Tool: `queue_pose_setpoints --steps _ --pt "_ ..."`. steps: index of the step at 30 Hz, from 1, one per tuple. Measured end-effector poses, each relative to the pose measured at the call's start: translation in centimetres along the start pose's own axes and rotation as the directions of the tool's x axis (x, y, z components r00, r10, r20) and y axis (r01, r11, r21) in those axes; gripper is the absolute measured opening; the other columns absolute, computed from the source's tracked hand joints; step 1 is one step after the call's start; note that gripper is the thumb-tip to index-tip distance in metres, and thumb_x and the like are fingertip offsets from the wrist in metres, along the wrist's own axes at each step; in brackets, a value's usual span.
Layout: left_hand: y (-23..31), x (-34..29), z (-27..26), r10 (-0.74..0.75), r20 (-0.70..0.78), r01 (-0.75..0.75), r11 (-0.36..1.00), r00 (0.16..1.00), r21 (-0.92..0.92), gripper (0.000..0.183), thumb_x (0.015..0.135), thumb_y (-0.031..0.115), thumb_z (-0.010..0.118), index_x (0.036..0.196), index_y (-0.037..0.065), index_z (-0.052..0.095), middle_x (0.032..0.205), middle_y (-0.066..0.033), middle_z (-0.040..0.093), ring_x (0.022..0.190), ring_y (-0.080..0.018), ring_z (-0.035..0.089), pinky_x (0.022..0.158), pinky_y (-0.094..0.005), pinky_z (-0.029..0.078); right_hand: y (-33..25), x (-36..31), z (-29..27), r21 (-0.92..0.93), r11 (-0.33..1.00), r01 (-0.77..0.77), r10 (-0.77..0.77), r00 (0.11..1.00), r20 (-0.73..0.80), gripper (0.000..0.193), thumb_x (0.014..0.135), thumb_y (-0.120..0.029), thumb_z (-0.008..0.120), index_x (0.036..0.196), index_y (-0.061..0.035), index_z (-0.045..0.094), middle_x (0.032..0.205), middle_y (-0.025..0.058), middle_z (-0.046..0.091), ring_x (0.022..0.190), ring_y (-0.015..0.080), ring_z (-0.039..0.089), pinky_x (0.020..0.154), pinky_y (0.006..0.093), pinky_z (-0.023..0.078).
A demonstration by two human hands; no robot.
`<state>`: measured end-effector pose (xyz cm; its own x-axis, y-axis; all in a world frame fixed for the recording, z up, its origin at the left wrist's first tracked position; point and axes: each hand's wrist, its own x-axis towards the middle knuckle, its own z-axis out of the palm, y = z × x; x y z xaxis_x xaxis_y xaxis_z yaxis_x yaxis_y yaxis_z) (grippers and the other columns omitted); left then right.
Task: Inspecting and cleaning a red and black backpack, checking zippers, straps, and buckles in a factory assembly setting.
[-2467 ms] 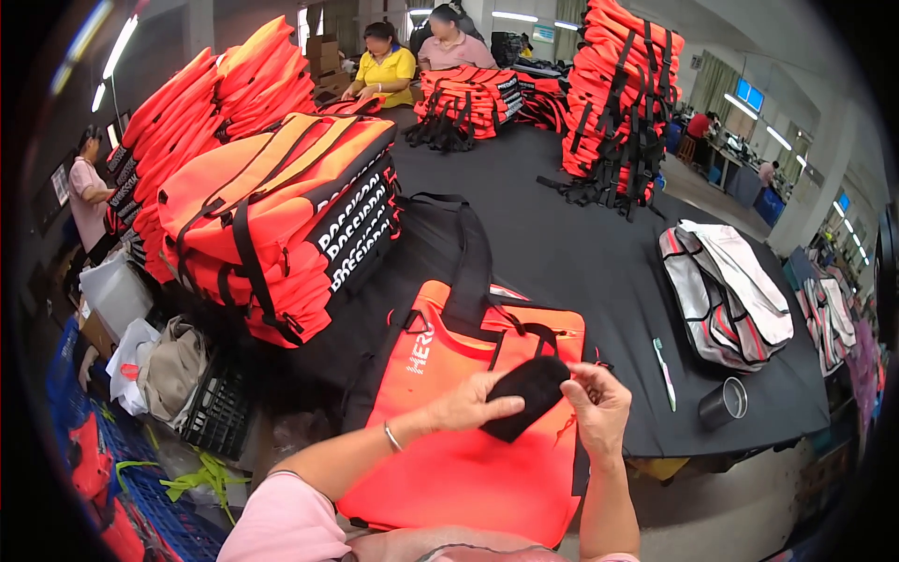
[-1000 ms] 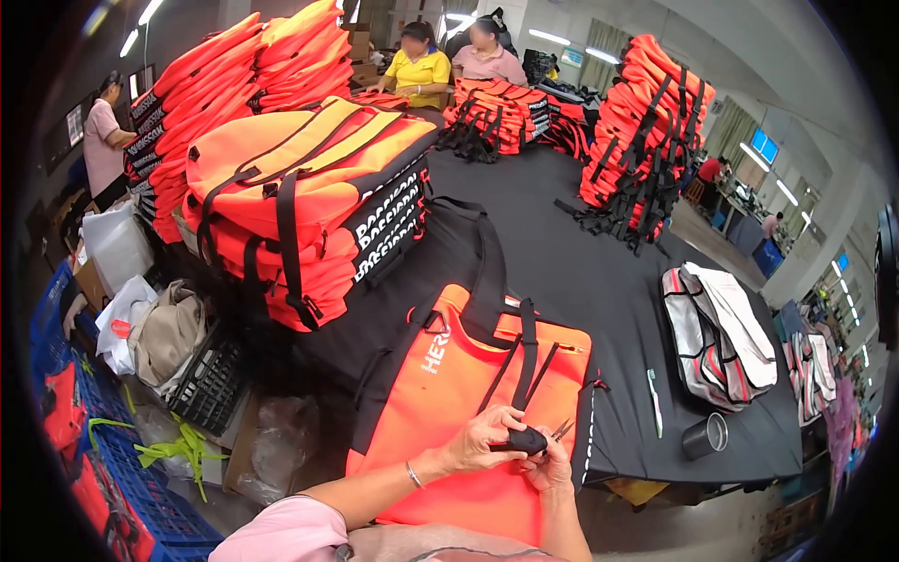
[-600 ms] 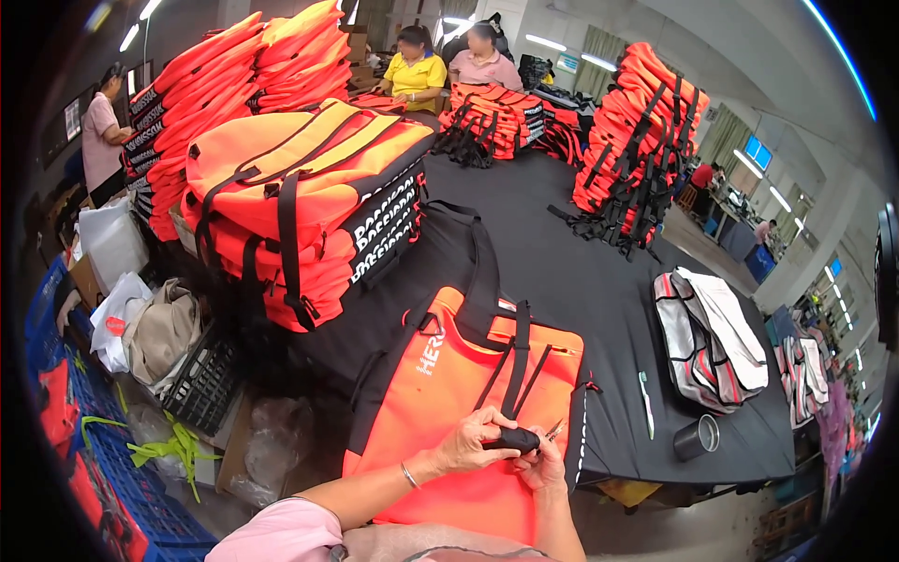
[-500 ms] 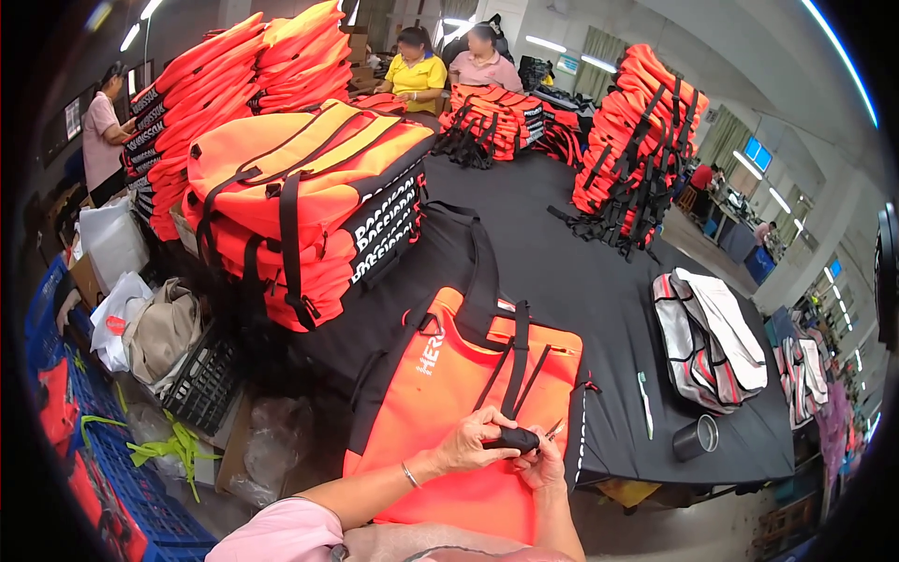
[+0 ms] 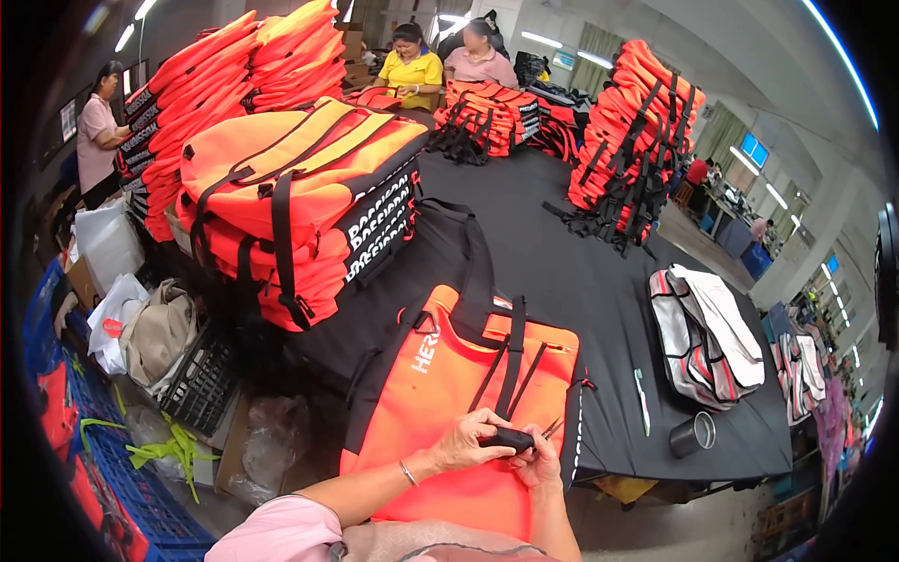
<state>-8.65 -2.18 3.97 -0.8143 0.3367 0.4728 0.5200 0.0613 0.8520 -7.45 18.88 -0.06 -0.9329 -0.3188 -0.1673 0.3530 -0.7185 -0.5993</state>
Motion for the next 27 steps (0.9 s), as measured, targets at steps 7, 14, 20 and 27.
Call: queue_pose_setpoints --steps 7,14,20,27 --pt "0.3 0.0 -0.6 -0.035 -0.013 0.035 0.999 0.999 -0.035 0.027 0.074 0.015 0.083 0.098 0.006 0.076 0.101 -0.0083 0.067 0.094 -0.0211 0.065 0.083 -0.032 0.052 0.2 0.0 0.1 -0.022 0.999 0.023 -0.023 1.0 -0.02 0.019 0.095 -0.027 0.062 0.101 -0.0095 0.062 0.064 -0.0027 0.05 0.05 0.0065 0.037 0.046 0.0231 0.031" --pt "0.5 -0.3 -0.5 -0.038 -0.005 0.037 0.999 0.999 -0.022 0.028 0.074 0.017 0.083 0.098 0.005 0.075 0.099 -0.0074 0.066 0.093 -0.0216 0.066 0.082 -0.0324 0.053 0.2 0.0 0.0 -0.052 0.998 0.029 -0.03 0.999 -0.027 0.018 0.095 -0.027 0.062 0.101 -0.0097 0.061 0.062 -0.0037 0.049 0.049 0.0062 0.037 0.045 0.0229 0.03" --pt "0.0 -0.5 -0.3 -0.036 0.026 0.037 0.999 0.999 -0.017 0.027 0.074 0.014 0.084 0.099 0.007 0.076 0.102 -0.0074 0.066 0.095 -0.0194 0.064 0.083 -0.0306 0.052 0.2 0.0 0.2 -0.061 0.998 0.027 -0.029 0.999 -0.03 0.018 0.095 -0.026 0.062 0.101 -0.0095 0.061 0.06 -0.004 0.048 0.047 0.0052 0.035 0.045 0.0222 0.029" --pt "-0.6 -0.9 0.0 -0.062 0.016 0.062 0.998 0.998 -0.006 0.028 0.073 0.015 0.084 0.098 0.006 0.076 0.101 -0.0071 0.067 0.094 -0.0193 0.065 0.082 -0.0307 0.052 0.3 -0.1 -0.1 -0.01 1.0 0.025 -0.025 1.0 -0.003 0.017 0.097 -0.023 0.061 0.101 -0.0072 0.064 0.062 -0.0016 0.051 0.05 0.0064 0.035 0.046 0.0228 0.03"
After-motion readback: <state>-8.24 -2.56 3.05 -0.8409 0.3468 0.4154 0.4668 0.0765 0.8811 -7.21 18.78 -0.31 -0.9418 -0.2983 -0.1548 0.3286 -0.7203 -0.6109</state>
